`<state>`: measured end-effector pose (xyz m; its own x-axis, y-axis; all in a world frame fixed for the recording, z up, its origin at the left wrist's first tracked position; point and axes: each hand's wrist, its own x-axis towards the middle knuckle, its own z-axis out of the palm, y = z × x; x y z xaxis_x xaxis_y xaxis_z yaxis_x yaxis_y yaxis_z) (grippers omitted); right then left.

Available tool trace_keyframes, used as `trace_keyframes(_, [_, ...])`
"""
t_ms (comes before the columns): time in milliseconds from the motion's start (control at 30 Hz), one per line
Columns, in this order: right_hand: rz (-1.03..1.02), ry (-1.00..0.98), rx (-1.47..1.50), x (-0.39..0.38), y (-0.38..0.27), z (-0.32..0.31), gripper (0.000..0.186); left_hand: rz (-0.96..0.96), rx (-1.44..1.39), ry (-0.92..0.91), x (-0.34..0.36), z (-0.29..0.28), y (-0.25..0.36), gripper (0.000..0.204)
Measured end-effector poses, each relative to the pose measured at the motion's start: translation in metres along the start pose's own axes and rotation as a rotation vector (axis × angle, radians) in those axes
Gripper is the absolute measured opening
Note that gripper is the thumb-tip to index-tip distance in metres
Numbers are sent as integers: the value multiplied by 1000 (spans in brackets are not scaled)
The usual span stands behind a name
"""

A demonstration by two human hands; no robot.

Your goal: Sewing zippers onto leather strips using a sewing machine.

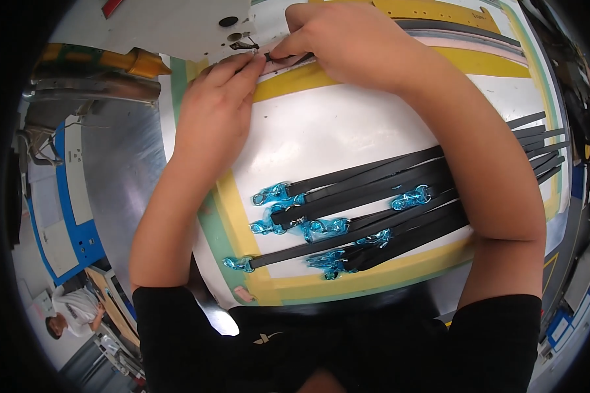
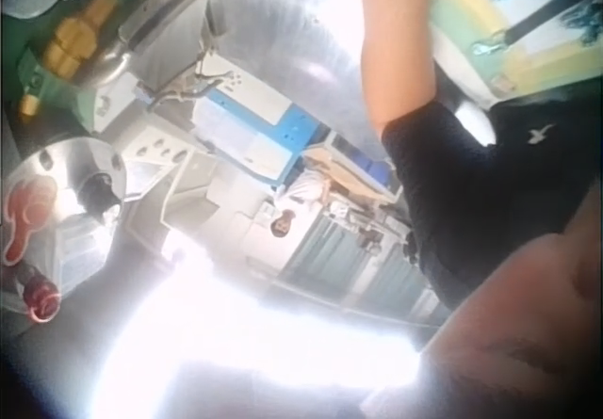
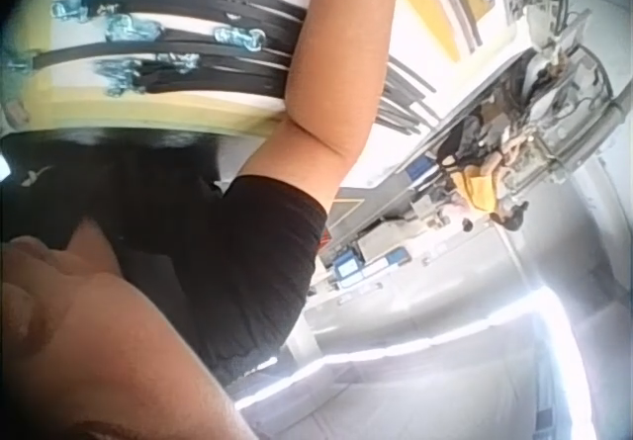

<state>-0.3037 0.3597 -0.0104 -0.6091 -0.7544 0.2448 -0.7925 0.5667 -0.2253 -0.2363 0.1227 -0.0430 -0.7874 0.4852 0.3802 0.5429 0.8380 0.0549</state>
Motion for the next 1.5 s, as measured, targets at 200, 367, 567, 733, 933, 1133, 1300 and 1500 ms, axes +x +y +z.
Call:
trace_keyframes(200, [17,-94,-42,3,-2,1,39,-4,12,-3,-1,-1,-1,36])
trace_keyframes(367, [81,-125,-36,1,-9,-3,35,-13,55,-28,0,2,3,40])
trace_keyframes(567, [394,-300,2,33,-28,-38,27,-49,64,-60,-5,-3,3,45])
trace_keyframes(733, [536,-266,191,53,-15,-21,43,-34,83,-74,-5,-3,4,47])
trace_keyframes(933, [437,-312,33,55,-11,-25,54,-30,46,-50,-8,-2,4,49])
trace_keyframes(1133, [570,-387,-169,17,27,-45,52,-13,143,-11,-9,0,3,49])
trace_keyframes(1300, [687,-415,-248,-16,53,-67,56,-32,134,-24,-15,4,-6,50])
trace_keyframes(1500, [735,-311,-412,-100,131,-88,38,-24,173,-29,-12,3,-4,54])
